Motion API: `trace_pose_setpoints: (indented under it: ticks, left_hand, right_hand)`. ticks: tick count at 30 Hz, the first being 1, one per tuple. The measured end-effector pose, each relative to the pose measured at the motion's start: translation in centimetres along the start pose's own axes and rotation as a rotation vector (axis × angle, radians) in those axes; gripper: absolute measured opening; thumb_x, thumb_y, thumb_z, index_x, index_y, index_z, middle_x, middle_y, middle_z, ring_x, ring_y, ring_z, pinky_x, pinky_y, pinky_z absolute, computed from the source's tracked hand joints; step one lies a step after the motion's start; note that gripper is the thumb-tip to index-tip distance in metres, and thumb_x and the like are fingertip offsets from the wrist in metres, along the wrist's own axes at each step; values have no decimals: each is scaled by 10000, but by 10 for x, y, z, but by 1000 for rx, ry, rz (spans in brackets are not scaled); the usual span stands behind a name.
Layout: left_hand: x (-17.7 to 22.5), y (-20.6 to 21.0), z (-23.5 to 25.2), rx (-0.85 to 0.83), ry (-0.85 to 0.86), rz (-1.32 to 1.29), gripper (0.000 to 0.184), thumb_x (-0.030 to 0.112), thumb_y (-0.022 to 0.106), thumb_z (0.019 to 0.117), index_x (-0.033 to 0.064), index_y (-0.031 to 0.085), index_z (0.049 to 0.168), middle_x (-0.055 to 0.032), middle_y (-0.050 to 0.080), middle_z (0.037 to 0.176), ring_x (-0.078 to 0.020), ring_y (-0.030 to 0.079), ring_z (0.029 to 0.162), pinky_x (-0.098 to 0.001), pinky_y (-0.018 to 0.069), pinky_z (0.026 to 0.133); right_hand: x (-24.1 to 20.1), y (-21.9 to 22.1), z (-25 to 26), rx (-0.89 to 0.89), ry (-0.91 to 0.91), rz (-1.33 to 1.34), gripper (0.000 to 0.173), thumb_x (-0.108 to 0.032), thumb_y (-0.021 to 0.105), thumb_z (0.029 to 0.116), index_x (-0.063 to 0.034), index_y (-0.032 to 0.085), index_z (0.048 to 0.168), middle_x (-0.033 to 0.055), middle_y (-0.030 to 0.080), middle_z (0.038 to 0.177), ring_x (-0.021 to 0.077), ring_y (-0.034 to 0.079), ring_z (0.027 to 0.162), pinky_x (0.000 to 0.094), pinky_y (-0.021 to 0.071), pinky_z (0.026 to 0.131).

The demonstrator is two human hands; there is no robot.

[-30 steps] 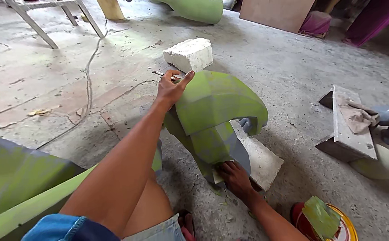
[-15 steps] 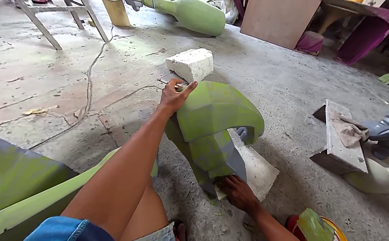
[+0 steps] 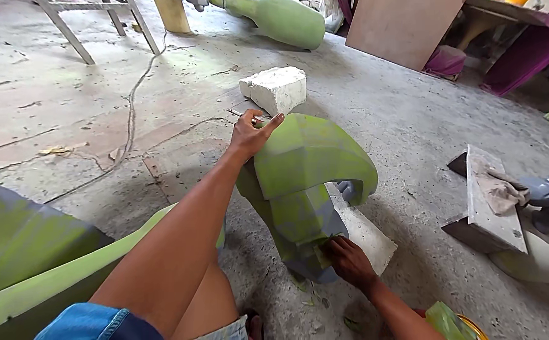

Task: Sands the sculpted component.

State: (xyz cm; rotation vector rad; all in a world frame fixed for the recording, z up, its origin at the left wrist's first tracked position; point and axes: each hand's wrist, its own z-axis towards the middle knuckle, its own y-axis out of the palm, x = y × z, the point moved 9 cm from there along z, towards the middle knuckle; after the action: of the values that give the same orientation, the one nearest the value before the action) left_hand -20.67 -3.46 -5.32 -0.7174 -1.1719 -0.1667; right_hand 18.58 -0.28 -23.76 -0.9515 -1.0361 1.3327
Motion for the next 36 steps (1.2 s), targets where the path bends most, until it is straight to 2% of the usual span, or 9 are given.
trace_pose_setpoints:
  ticks: [2,5,7,11,15,19,24,30,36]
  left_hand:
    - [1,0,0,-3,-8,-9,916,777,669,804,88,547,1395,-115,712,1121,-251,688,1011,-531,544,909]
    - [0,0,0,-5,-19,-11,913,779,671,802,96,548,1396,-111,711,1110,-246,686,1008,-526,543,906]
    - [-1,0,0,1,-20,-2,916,786,667,796,101,554,1392,-112,708,1118,-250,682,1017,-527,541,908]
    - [0,-1,2,1,-22,-19,908,781,673,797,95,560,1381,-112,703,1112,-238,681,1003,-514,542,901]
    - [-1,0,3,2,-18,-24,904,777,679,795,99,559,1381,-102,711,1091,-228,686,978,-507,549,888]
    - [-1,0,2,5,-7,-4,912,781,674,793,98,560,1386,-101,716,1094,-233,690,993,-517,548,901]
    - [3,0,-2,-2,-14,-1,892,758,668,818,85,555,1392,-121,711,1122,-259,687,1027,-542,542,916]
    - [0,-1,1,-13,-18,-7,907,770,664,812,91,548,1401,-109,714,1122,-243,689,1018,-522,546,915]
    - [-7,0,12,-7,-38,-27,892,775,675,799,97,572,1369,-127,687,1138,-254,673,998,-529,539,894]
  right_hand:
    - [5,-5,2,8,3,22,304,-131,569,978,-196,707,1241,22,694,1196,191,642,1182,352,519,1056]
    - [11,-9,12,59,26,54,363,-77,583,962,-219,700,1275,23,688,1245,193,638,1207,345,550,1014]
    - [9,-3,17,53,25,51,386,-49,585,955,-212,693,1288,17,684,1258,190,631,1218,340,545,1022]
    - [4,2,16,34,35,-6,355,-58,578,961,-181,707,1268,20,706,1180,191,647,1178,341,531,1037]
    - [5,3,-3,-26,11,-13,324,-127,576,972,-190,704,1263,29,697,1152,207,650,1143,365,534,1025]
    - [6,-3,-10,5,-18,27,296,-208,579,971,-235,714,1232,9,693,1157,186,649,1128,355,537,1008]
    - [-5,1,19,77,83,139,427,-84,633,928,-252,693,1315,23,680,1283,199,634,1223,357,565,999]
    - [-13,13,22,28,96,100,427,-85,620,916,-268,704,1292,-1,677,1278,195,615,1230,356,533,1035]
    - [-12,15,-2,-9,61,115,408,-71,596,947,-262,701,1291,11,675,1273,202,611,1234,363,506,1074]
